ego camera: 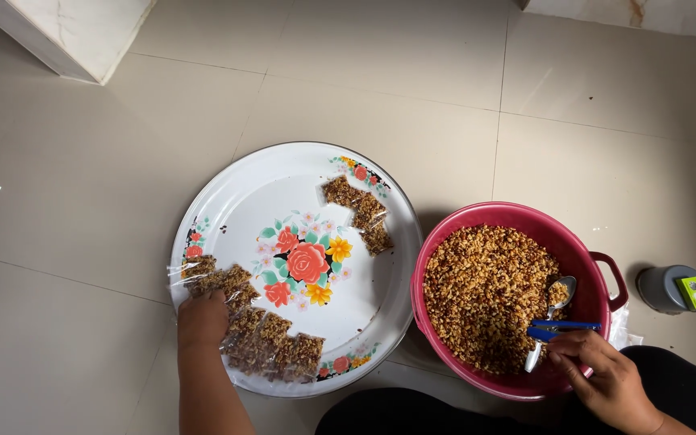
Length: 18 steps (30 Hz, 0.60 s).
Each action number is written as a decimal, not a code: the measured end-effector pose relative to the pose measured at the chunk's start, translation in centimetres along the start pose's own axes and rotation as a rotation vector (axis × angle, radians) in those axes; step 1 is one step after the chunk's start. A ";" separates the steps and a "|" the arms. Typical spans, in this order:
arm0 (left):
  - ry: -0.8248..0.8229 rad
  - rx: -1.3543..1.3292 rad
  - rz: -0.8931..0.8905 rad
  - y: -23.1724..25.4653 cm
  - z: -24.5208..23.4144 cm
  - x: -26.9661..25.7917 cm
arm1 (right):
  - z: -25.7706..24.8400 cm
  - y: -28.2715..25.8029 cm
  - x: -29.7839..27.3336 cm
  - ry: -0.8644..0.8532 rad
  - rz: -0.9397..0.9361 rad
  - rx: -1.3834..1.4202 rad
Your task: Packaging a grain mixture into small plastic bags and sealing them with a stapler
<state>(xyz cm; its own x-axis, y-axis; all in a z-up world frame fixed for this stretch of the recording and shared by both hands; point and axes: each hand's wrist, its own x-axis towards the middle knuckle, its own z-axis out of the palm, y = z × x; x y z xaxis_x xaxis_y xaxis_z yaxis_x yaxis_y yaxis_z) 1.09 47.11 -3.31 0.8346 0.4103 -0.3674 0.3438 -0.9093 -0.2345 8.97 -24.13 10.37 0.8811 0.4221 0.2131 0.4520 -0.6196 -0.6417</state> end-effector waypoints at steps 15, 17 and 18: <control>0.143 -0.256 0.415 13.3 -17.7 -12.2 | 0.3 -2.3 1.2 -0.158 -0.132 0.155; 0.210 -0.273 0.570 19.2 -17.7 -15.5 | 0.7 -4.4 1.8 -0.209 -0.134 0.230; 0.273 -0.295 0.718 22.3 -17.7 -17.2 | 0.8 -5.3 2.1 -0.269 -0.140 0.305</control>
<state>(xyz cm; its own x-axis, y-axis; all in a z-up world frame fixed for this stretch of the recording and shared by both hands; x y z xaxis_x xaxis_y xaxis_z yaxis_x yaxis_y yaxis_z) 2.04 18.56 13.67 0.9565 -0.2752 -0.0970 -0.2468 -0.9402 0.2347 8.33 -19.41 13.64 0.7284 0.6709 0.1392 0.4670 -0.3375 -0.8173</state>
